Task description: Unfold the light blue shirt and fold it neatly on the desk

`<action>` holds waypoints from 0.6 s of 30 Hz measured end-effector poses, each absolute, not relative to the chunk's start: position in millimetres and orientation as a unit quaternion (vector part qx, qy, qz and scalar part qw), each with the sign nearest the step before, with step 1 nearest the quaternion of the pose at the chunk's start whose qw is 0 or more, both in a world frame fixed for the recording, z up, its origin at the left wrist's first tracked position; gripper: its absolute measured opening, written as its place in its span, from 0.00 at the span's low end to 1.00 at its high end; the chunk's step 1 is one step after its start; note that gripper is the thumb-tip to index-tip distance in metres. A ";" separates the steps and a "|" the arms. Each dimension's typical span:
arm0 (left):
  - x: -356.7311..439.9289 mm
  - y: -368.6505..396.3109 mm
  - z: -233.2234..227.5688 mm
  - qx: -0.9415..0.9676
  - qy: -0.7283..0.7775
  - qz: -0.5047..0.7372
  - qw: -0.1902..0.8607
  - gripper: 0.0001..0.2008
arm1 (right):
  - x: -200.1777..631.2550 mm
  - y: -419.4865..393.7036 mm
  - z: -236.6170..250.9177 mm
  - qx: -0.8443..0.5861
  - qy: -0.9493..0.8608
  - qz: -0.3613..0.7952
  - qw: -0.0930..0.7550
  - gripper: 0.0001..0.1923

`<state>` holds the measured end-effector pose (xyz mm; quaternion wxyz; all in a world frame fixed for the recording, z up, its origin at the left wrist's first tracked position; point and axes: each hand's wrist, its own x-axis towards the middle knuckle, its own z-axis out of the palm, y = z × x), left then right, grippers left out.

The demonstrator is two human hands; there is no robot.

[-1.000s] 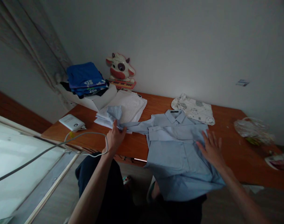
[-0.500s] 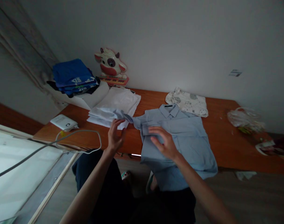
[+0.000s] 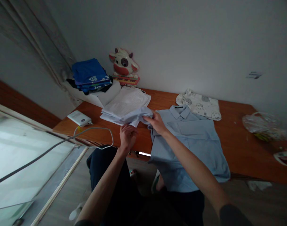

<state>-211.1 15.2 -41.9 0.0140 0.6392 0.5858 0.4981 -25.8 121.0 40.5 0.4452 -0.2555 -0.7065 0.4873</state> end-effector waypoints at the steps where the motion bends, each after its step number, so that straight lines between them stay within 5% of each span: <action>1: -208.7 14.0 -39.9 0.620 0.592 0.514 0.015 0.16 | -14.7 118.0 42.9 -0.258 -0.674 0.513 0.466 0.15; 6: -189.3 17.4 -27.4 0.579 0.560 0.589 0.065 0.37 | 35.7 89.2 38.0 -0.231 -0.792 0.494 0.272 0.14; 8: -183.1 19.4 -24.5 0.562 0.525 0.630 0.108 0.34 | 43.1 77.7 24.5 -0.249 -0.830 0.441 0.235 0.11; 12: -169.5 -8.2 -42.4 0.447 0.497 0.731 0.135 0.12 | 44.3 76.1 -13.1 -0.329 -0.760 0.454 0.329 0.12; 15: -146.5 -66.5 -84.7 0.414 0.501 0.724 0.228 0.26 | 46.4 87.4 -40.0 -0.384 -0.643 0.509 0.425 0.17; 18: -111.1 -121.7 -134.3 0.388 0.654 0.573 0.306 0.35 | 50.0 95.4 -58.6 -0.393 -0.560 0.555 0.473 0.19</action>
